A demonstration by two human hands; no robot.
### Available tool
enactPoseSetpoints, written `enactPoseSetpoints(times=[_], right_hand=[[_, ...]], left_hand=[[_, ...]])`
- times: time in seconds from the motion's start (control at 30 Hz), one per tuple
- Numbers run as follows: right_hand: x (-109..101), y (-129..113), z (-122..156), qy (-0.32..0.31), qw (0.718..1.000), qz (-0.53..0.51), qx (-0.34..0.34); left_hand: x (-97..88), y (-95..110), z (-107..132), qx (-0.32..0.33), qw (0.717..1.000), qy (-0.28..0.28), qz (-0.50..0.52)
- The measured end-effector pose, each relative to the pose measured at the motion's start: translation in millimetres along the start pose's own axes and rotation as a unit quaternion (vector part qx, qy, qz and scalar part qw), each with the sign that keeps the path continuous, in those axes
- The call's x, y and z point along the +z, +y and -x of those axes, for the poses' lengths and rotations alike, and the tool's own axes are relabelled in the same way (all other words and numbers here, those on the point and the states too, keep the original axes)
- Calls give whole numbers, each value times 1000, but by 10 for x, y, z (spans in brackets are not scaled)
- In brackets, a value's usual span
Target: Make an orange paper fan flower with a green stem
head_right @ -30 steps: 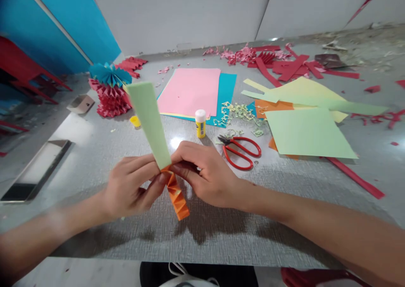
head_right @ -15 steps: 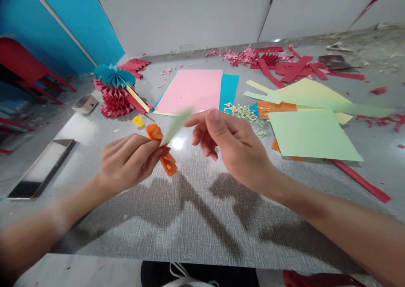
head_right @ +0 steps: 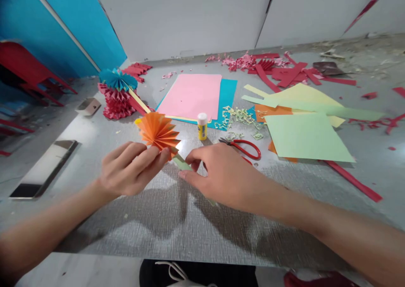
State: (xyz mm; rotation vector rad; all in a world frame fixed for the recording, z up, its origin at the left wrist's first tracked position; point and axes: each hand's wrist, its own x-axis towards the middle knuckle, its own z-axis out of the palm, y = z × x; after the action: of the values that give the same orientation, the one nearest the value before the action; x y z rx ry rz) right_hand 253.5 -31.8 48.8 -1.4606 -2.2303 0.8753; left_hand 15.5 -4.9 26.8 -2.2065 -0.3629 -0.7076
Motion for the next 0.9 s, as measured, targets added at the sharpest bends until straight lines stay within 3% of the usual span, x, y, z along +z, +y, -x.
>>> enactPoseSetpoints(times=[0.2, 0.3, 0.4, 0.7, 0.9], right_hand=[[93, 90, -54, -3, 998, -57, 2], [182, 179, -107, 52, 989, -138, -16], [266, 234, -141, 86, 972, -217, -32], [273, 269, -214, 111, 945, -306, -25], [190, 288, -219, 110, 922, -371, -22]], left_hand=[[-54, 63, -24, 30, 998, 47, 40], [-59, 140, -25, 71, 990, 74, 94], [-18, 213, -19, 81, 984, 61, 146], [215, 278, 138, -23, 970, -5, 244], [303, 313, 245, -188, 938, -30, 291]])
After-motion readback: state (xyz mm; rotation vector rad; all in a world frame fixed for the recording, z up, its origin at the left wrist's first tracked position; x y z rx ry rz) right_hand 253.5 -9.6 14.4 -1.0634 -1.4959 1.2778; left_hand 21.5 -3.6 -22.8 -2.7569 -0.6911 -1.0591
